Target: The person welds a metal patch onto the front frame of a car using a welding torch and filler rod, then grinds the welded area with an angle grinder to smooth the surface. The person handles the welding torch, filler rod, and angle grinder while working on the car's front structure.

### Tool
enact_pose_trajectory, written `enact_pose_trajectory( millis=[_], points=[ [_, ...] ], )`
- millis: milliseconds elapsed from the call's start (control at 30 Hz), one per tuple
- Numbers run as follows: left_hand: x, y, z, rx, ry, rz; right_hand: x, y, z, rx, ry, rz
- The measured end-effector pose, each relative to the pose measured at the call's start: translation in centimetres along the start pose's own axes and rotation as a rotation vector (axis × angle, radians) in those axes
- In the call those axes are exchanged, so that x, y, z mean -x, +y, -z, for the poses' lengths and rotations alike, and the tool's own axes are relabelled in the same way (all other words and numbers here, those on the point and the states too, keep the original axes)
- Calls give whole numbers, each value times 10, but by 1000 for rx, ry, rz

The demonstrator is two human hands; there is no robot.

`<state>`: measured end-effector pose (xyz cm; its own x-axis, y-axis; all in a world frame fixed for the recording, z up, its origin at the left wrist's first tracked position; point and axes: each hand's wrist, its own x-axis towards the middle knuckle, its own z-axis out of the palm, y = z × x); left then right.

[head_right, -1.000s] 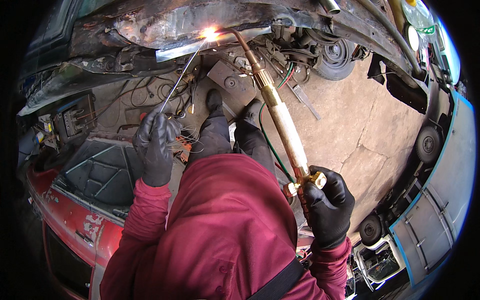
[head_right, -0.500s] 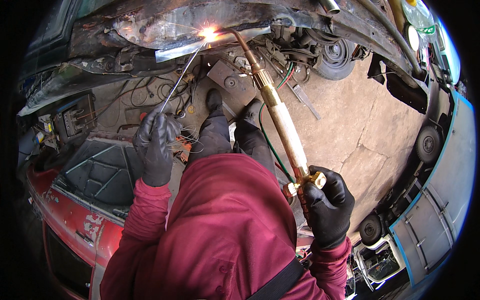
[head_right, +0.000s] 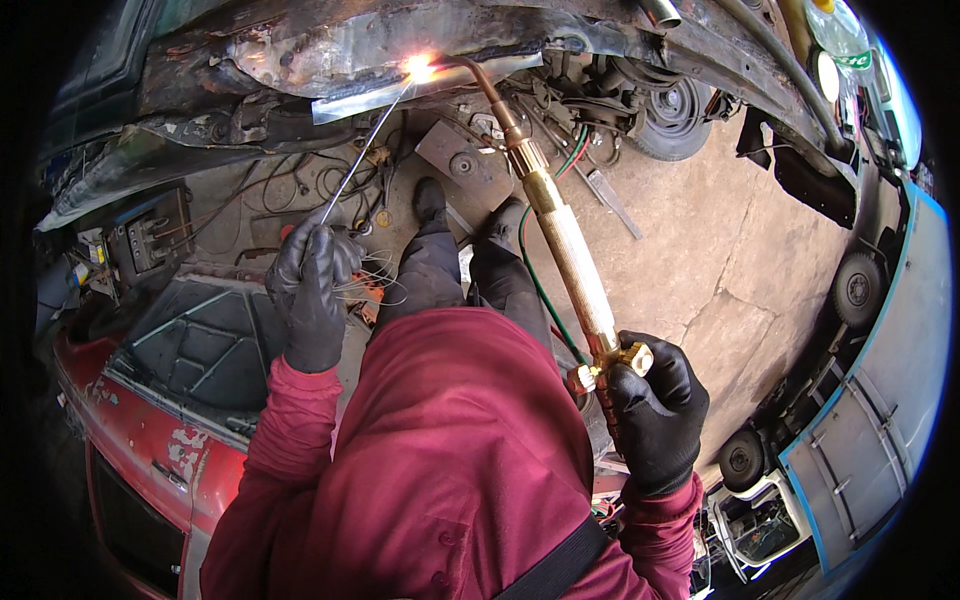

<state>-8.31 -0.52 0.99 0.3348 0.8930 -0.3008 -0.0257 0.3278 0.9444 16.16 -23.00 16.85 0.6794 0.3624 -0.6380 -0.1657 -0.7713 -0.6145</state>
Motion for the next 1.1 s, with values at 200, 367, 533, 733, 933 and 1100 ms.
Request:
enact_pose_trajectory(
  millis=[200,367,533,733,933,1100],
  points=[
    [-1,-1,0,24,-16,-10,1,1,1,-35,5,-43],
    [-1,0,-1,46,-1,20,1,0,0,-29,-1,1],
    [-2,1,0,39,-15,0,0,0,0,-15,0,4],
    [-1,1,-1,41,-14,6,0,0,1,-30,-5,-5],
    [-1,1,0,-15,2,4,0,-2,1,-38,-15,-1],
    [-2,0,1,30,-22,6,0,-3,0,-17,-3,-19]
  ],
)
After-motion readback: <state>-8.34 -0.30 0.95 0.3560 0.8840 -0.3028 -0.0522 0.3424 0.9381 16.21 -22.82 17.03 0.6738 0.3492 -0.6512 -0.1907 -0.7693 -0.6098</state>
